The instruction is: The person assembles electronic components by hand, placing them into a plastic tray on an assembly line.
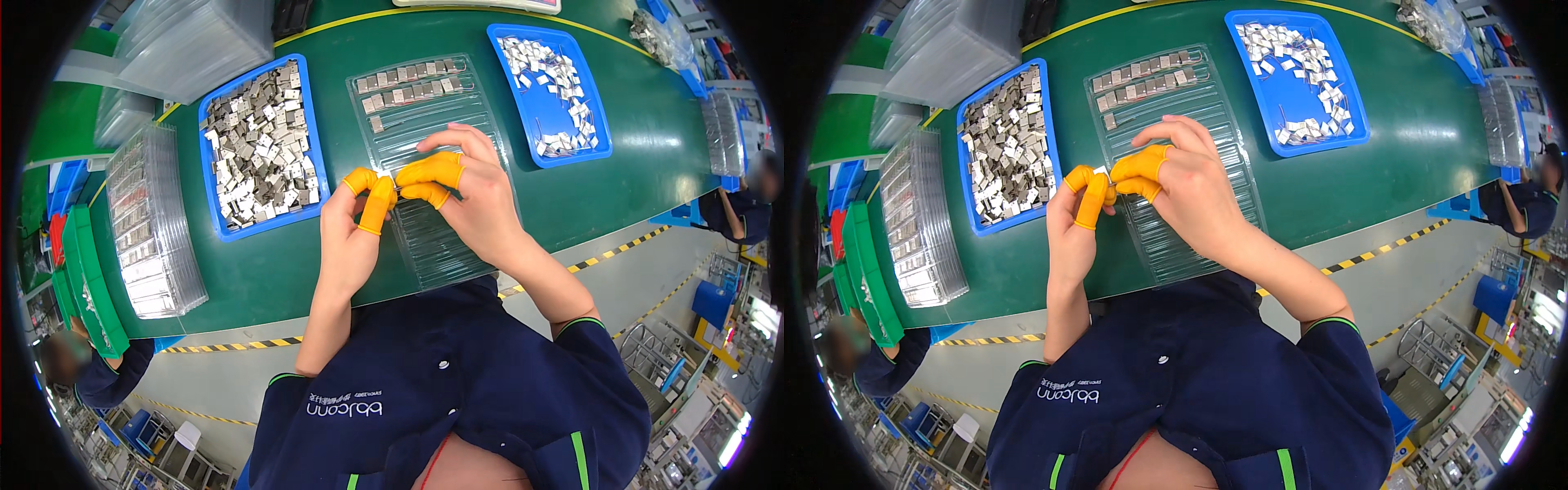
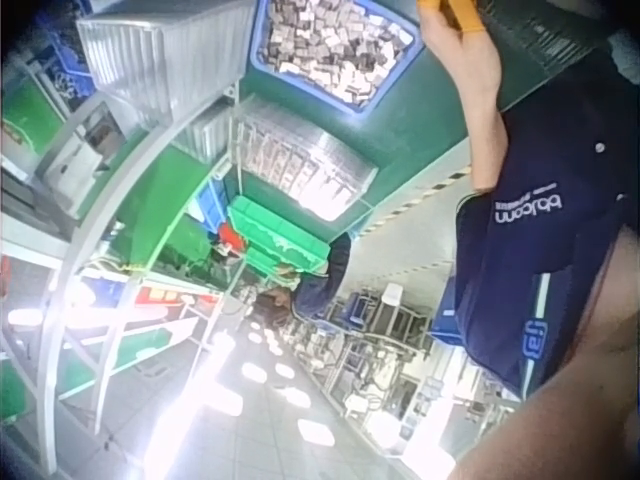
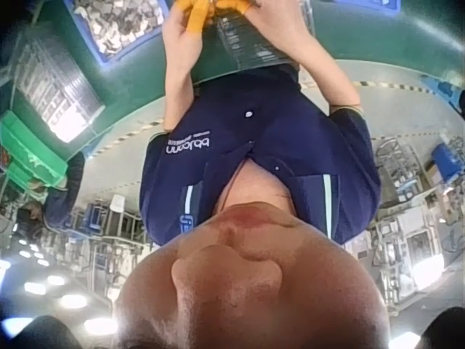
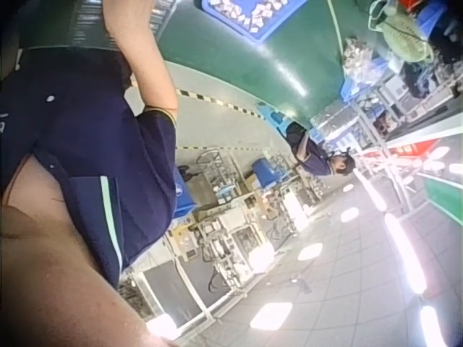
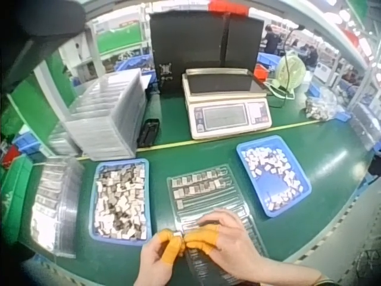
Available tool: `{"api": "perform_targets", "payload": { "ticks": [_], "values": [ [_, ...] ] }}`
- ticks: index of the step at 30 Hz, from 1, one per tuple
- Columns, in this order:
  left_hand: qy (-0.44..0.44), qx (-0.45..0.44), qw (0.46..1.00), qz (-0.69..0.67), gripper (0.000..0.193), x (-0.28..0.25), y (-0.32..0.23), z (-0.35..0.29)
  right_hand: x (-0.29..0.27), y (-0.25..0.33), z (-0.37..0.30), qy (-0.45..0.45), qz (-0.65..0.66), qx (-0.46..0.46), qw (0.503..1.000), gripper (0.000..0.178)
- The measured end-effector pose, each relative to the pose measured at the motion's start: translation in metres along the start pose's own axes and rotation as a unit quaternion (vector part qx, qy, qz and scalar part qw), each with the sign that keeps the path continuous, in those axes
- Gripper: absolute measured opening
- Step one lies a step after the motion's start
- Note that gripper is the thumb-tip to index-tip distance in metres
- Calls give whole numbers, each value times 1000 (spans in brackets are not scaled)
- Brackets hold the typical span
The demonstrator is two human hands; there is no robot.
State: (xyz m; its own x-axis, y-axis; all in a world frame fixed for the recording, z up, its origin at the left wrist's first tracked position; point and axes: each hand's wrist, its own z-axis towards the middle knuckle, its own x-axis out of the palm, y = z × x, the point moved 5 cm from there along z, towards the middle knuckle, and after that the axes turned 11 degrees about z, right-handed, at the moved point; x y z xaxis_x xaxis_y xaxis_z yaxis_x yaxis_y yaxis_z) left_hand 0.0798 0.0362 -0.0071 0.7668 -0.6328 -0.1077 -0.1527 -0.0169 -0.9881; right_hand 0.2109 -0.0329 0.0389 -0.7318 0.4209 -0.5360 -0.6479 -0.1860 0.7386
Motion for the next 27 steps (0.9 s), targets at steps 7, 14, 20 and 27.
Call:
{"api": "perform_targets", "payload": {
  "ticks": [7, 14, 20, 27],
  "values": [
    [-125, 69, 986, 86, 18, -7, -10, -2, 4, -16, 25, -29, -37, -1, 999, 18],
    [-313, 151, 916, 203, 19, -67, -12, -9, 22, -61, 39, 1, -162, 24, 987, 20],
    [-307, 114, 898, 295, 19, -109, -10, -8, 20, -66, 39, 16, -129, 25, 991, 20],
    [-210, 159, 799, 540, 21, -101, -15, 35, -63, -73, 15, -105, -190, 90, 972, 19]
  ]
}}
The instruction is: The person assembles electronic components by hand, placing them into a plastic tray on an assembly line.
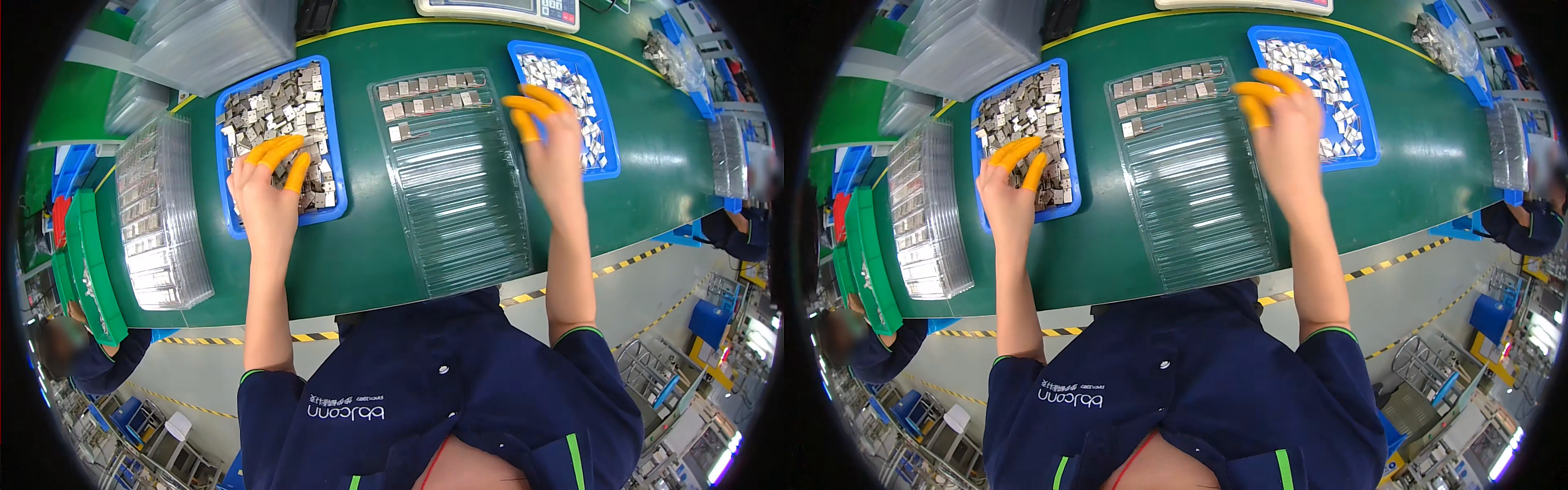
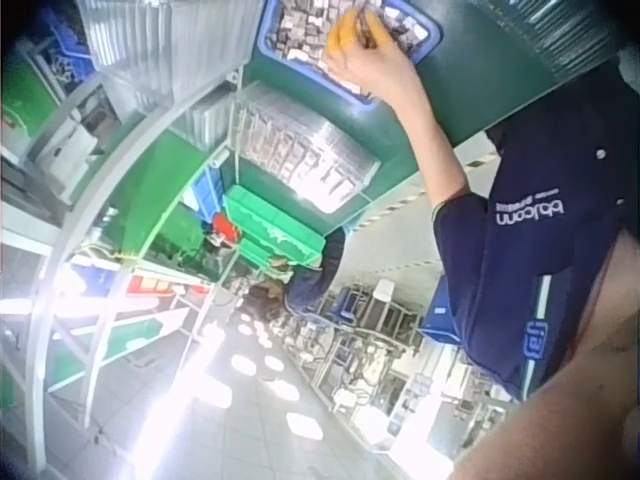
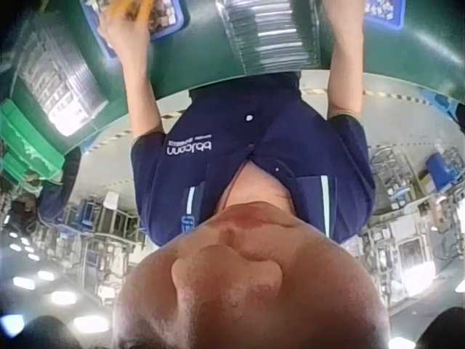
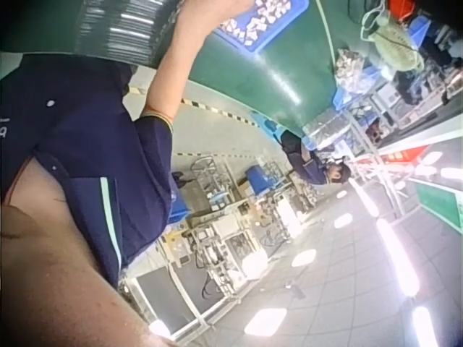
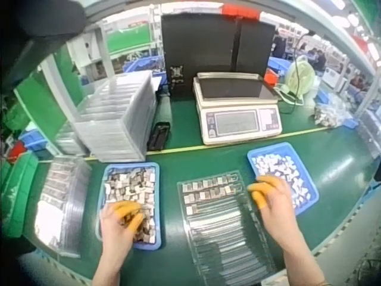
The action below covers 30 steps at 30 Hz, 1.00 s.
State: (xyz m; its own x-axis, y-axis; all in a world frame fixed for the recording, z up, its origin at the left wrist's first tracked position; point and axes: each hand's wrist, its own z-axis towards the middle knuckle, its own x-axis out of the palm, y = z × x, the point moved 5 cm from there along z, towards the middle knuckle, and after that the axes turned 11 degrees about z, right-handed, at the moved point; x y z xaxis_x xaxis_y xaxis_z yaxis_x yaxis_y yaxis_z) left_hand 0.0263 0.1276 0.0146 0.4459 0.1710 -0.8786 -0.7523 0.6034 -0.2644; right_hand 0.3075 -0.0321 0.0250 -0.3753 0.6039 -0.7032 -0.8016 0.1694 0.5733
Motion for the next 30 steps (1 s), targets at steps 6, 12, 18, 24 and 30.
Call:
{"api": "perform_targets", "payload": {
  "ticks": [6, 12, 18, 24, 30],
  "values": [
    [46, -62, 996, 48, 28, 14, -7, 15, -51, -52, -37, 14, -62, 229, 971, 28],
    [36, 7, 999, 26, 26, 21, -8, 22, -47, -65, -39, 5, -35, 302, 953, 27],
    [24, 10, 998, 55, 26, 23, -10, 18, -46, -75, -39, 17, -103, 292, 951, 27],
    [12, -4, 999, 39, 23, 20, -5, 22, -43, -79, -42, 5, -99, 245, 964, 24],
    [124, -251, 909, -309, 22, 19, 6, 9, -39, -77, -41, 16, -30, 271, 962, 23]
  ]
}}
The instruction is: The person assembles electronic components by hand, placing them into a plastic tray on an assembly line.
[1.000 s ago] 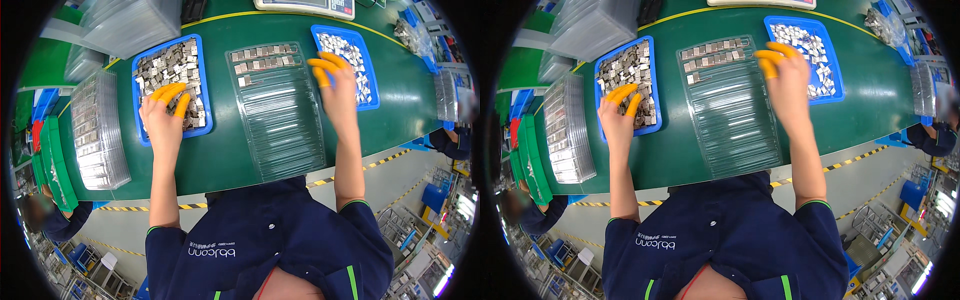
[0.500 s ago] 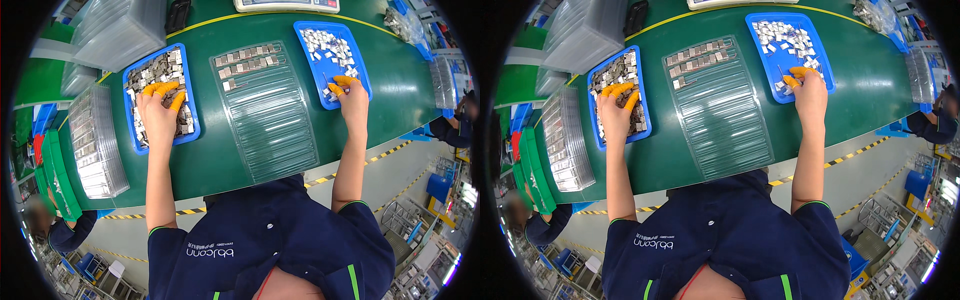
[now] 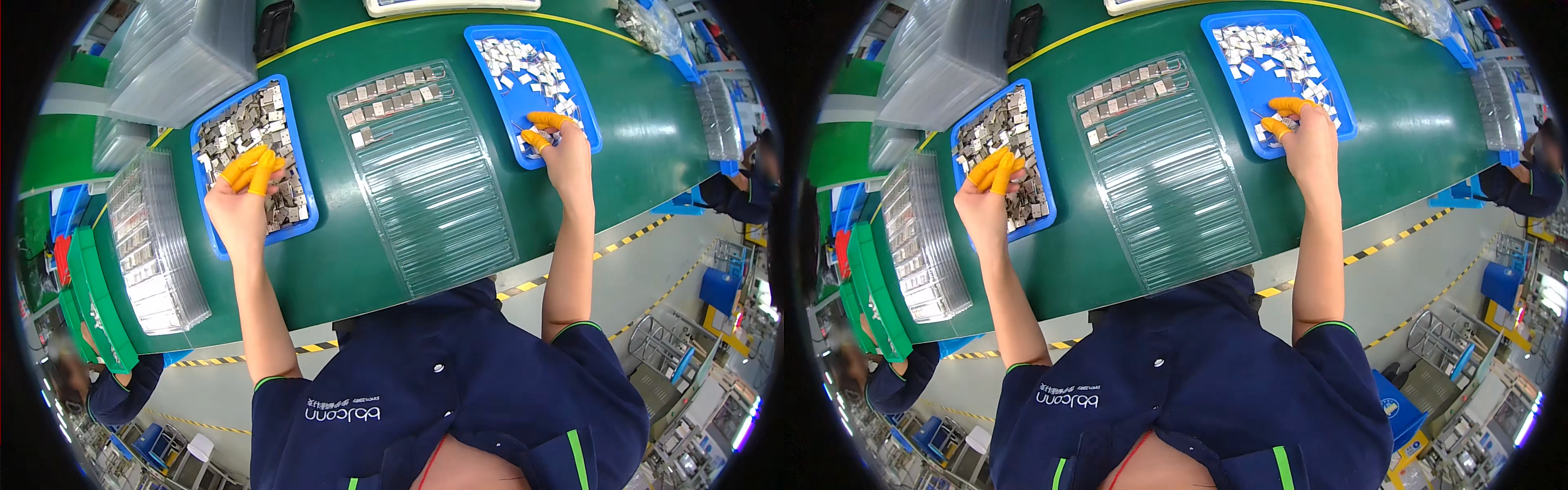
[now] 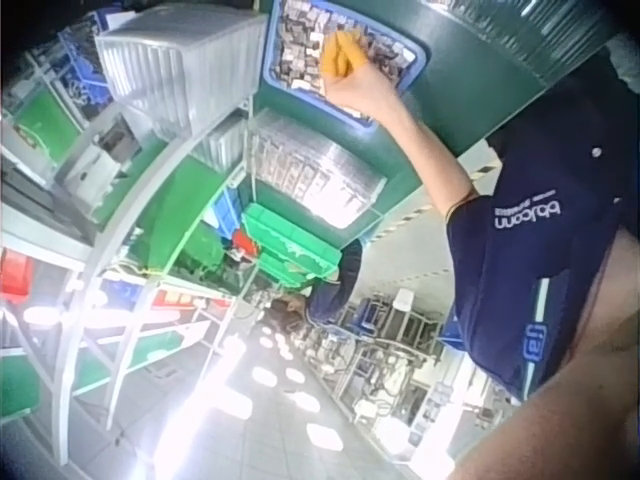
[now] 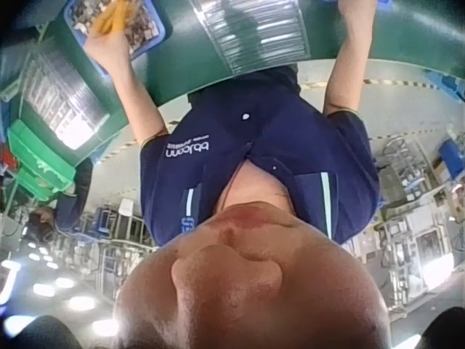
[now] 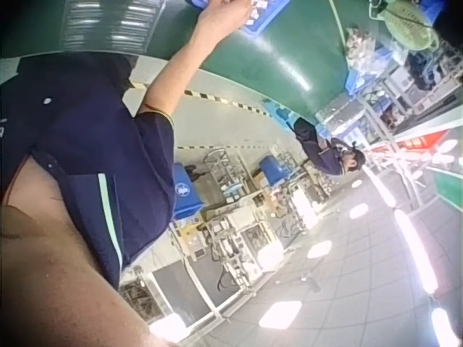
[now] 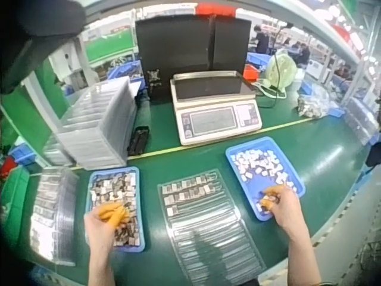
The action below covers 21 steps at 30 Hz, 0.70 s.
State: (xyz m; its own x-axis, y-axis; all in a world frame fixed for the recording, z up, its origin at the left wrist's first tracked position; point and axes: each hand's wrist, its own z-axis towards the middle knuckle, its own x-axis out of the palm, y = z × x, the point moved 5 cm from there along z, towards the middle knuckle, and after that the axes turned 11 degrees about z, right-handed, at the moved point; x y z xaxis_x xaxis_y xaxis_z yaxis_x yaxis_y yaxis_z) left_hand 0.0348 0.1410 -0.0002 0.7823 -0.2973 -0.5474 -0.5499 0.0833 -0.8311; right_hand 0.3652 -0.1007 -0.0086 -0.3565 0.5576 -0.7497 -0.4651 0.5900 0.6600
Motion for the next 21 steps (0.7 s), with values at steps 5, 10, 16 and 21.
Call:
{"api": "perform_targets", "payload": {
  "ticks": [5, 10, 16, 21],
  "values": [
    [35, -17, 984, -173, 25, 8, -5, -20, -13, 15, -6, -41, 8, -152, 987, 24],
    [22, -46, 974, -222, 25, 14, 4, -32, -6, 30, -6, 69, -20, -91, 993, 22],
    [81, -16, 976, -201, 28, 33, -5, -46, -2, 20, 2, 91, 20, -15, 996, 19],
    [86, -36, 969, -229, 28, 42, -13, -55, -8, 6, 5, 37, -61, -60, 996, 19]
  ]
}}
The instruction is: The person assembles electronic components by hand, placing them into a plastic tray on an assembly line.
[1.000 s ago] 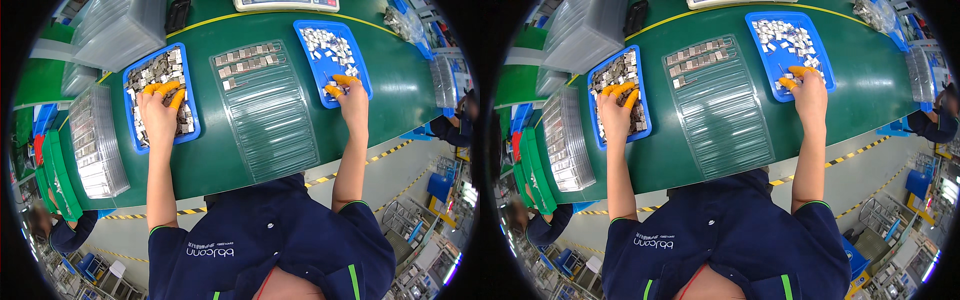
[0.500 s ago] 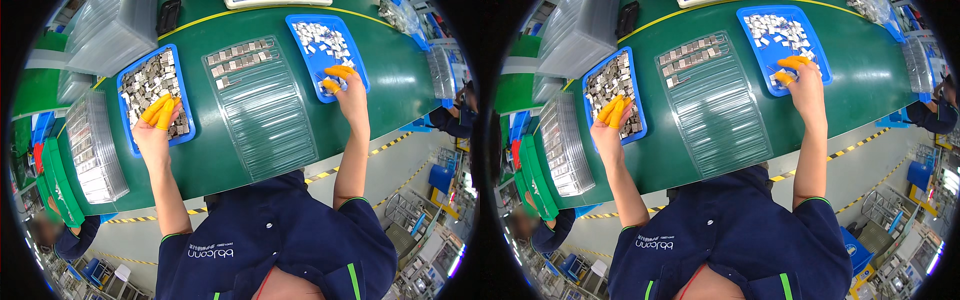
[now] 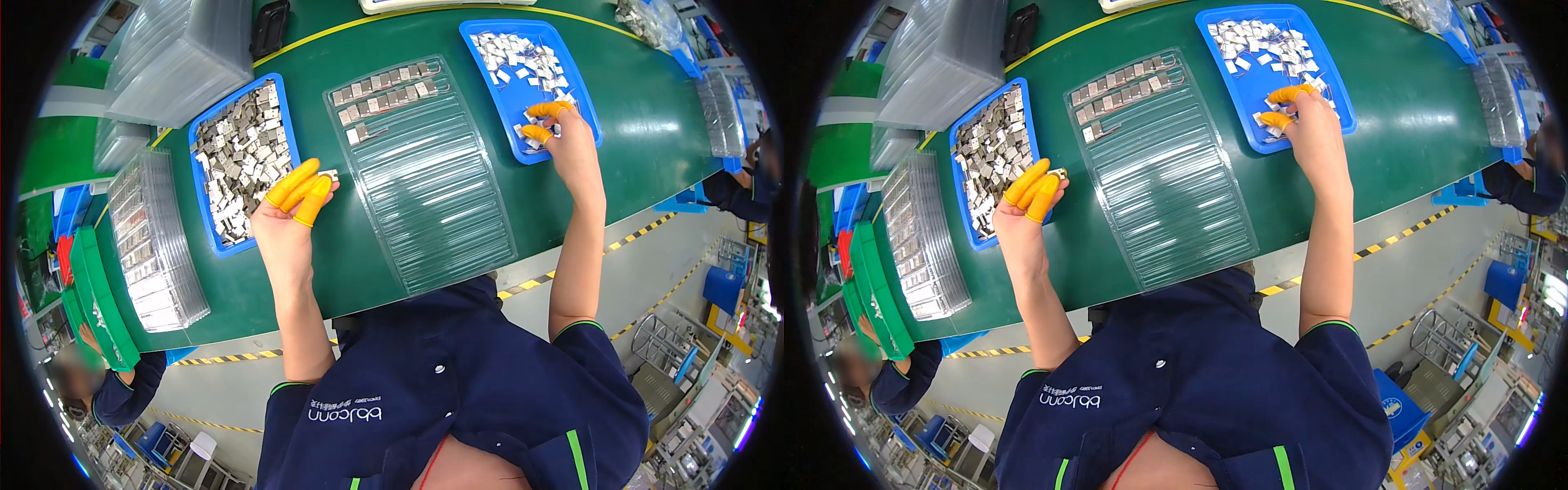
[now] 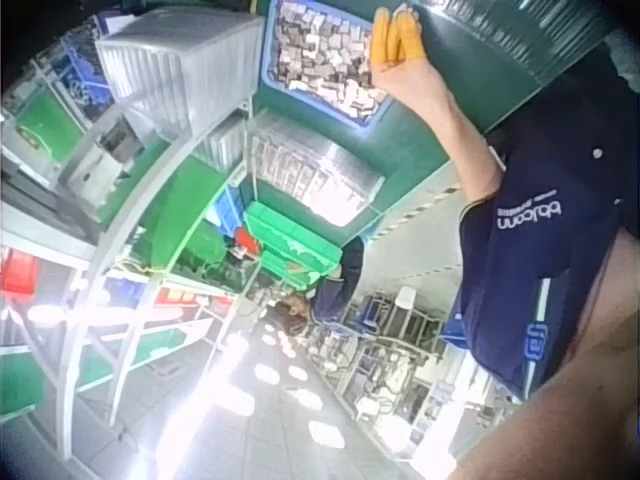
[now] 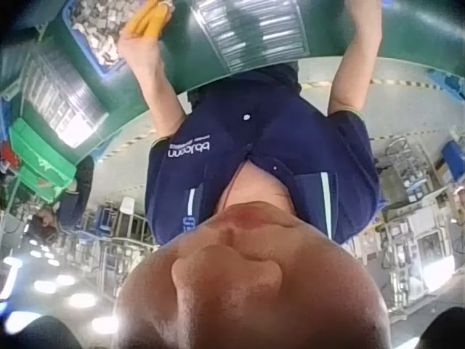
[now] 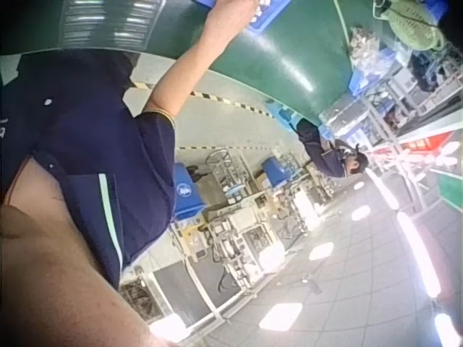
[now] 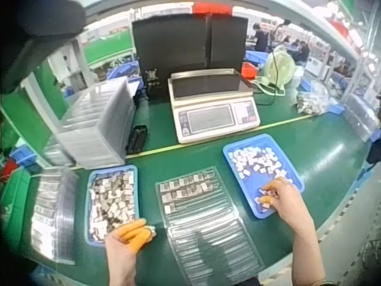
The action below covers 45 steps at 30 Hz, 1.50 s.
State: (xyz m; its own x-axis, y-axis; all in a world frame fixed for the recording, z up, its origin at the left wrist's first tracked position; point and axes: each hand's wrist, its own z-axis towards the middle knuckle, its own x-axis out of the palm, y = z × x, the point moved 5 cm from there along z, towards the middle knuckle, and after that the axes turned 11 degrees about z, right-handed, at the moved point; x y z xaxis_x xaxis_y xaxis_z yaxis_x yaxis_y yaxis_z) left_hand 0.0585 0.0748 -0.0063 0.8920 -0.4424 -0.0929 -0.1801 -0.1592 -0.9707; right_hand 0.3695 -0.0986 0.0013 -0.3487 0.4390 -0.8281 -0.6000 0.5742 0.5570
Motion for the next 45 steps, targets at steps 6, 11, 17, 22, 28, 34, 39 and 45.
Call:
{"api": "perform_targets", "payload": {
  "ticks": [6, 11, 17, 22, 28, 34, 39, 45],
  "values": [
    [37, 8, 999, -15, 24, 14, 1, -4, 0, -9, 1, -27, 74, 8, 997, 21],
    [65, -18, 997, -21, 21, 25, 1, -8, -3, 17, 4, 50, 60, 88, 993, 26],
    [79, -37, 995, -40, 22, 38, -1, -3, -13, 11, -1, -54, 162, 14, 985, 20],
    [99, -11, 994, -36, 23, 47, -3, -7, -11, 51, -23, -115, 313, -66, 940, 18],
    [140, -39, 985, -88, 21, 63, -10, -16, 39, 106, -58, 126, 588, 59, 797, 23],
    [113, -3, 992, -59, 23, 55, -9, -17, 54, 109, -59, 143, 501, 31, 853, 19],
    [110, -2, 991, -80, 23, 52, -7, -18, 54, 118, -58, 159, 554, 42, 816, 19],
    [157, 7, 987, -17, 21, 49, -5, -21, 72, 110, -58, 287, 598, 86, 743, 24]
  ]
}}
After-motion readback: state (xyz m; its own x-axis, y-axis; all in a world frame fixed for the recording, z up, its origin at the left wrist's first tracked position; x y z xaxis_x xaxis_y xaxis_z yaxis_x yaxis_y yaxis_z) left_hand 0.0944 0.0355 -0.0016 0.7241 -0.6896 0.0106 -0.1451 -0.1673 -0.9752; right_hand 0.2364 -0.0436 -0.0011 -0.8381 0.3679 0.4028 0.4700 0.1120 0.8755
